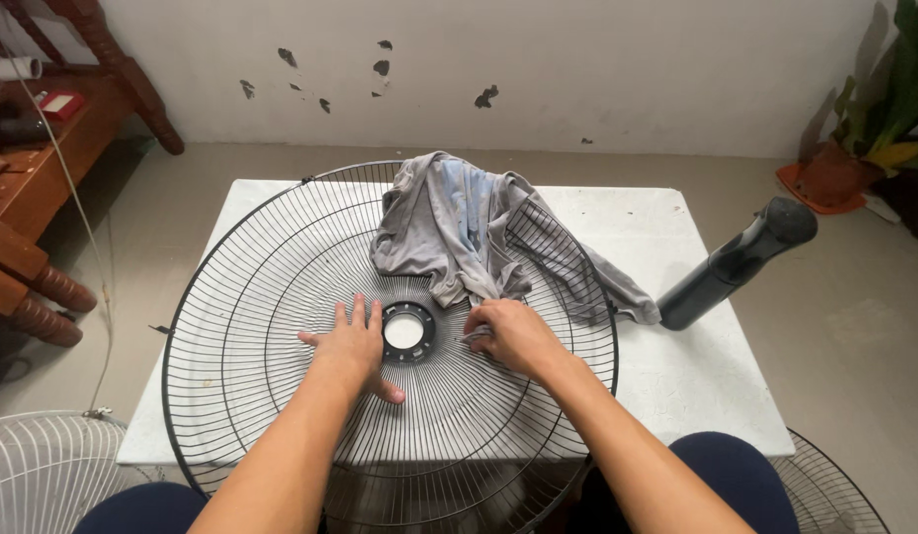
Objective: The person wipes the metal fan cage with a gray cloth, moving around the center hub and along the wire spokes. The person holds the cage steady with one hand while wiping with the other, then briefly uses a handheld vacuum nozzle before returning to wiping with the cloth.
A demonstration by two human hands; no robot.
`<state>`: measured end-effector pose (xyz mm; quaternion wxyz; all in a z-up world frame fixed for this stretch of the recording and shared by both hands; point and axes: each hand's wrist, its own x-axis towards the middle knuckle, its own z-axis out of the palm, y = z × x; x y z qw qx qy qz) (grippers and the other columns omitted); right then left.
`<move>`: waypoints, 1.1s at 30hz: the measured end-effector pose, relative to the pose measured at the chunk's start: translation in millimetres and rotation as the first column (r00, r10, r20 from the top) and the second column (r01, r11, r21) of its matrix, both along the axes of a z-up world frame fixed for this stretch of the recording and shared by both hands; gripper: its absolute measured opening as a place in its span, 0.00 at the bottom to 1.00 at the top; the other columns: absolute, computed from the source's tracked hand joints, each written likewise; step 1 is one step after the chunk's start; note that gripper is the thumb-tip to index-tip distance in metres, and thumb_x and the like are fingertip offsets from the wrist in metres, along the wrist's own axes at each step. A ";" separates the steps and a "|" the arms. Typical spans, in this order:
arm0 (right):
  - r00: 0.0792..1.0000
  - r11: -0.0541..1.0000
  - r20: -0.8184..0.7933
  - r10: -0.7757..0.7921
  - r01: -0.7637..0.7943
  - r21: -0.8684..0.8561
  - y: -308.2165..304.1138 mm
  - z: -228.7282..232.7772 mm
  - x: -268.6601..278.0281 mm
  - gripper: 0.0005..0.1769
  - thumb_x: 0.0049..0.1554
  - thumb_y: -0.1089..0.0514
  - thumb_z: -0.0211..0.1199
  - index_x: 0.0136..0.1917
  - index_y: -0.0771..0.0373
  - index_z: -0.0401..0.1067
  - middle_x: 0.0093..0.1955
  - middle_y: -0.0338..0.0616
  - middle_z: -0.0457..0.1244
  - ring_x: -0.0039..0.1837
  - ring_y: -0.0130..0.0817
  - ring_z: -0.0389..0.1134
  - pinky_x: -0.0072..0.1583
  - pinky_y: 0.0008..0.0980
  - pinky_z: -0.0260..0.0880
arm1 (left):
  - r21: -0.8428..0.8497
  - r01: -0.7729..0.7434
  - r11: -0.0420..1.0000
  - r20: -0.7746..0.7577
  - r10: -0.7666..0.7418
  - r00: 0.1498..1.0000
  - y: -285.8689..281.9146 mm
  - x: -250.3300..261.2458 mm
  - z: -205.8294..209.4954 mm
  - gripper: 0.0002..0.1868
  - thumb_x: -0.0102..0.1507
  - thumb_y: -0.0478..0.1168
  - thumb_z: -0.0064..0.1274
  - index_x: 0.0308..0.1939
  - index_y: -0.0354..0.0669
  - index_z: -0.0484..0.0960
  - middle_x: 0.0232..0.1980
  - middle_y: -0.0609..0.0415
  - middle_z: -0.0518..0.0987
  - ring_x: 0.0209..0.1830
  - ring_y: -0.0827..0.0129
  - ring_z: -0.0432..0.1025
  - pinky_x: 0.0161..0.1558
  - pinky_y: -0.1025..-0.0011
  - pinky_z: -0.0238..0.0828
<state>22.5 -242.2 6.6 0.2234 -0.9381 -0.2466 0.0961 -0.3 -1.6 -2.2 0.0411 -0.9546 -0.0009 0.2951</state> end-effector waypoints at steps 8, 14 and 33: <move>0.999 1.000 0.034 -0.011 0.011 0.007 0.0 0.5 -0.5 0.13 0.49 0.55 0.72 0.49 0.57 0.79 0.51 0.42 0.70 0.59 0.40 0.70 0.63 0.38 0.69 | 0.001 -0.013 1.000 -0.026 0.013 1.000 0.5 1.0 3.0 0.84 0.41 0.74 0.73 0.82 0.47 0.29 0.86 0.49 0.28 0.85 0.46 0.30 0.68 0.23 0.46; 0.998 0.999 0.052 -0.020 0.023 -0.039 3.6 -5.4 -7.5 0.12 0.48 0.57 0.71 0.48 0.56 0.80 0.50 0.42 0.70 0.58 0.40 0.69 0.63 0.40 0.67 | 0.003 -0.009 1.000 0.010 0.009 1.000 1.2 1.5 -1.3 0.84 0.40 0.74 0.73 0.82 0.48 0.30 0.86 0.50 0.29 0.85 0.48 0.31 0.68 0.23 0.48; 0.965 0.992 0.262 -0.015 -0.019 0.128 21.4 -19.4 -1.7 0.07 0.54 0.55 0.68 0.45 0.54 0.83 0.47 0.36 0.70 0.52 0.33 0.70 0.57 0.36 0.71 | -0.011 -0.005 1.000 0.029 0.005 1.000 1.4 0.8 -3.2 0.85 0.39 0.73 0.73 0.82 0.47 0.31 0.86 0.48 0.31 0.85 0.46 0.31 0.67 0.21 0.48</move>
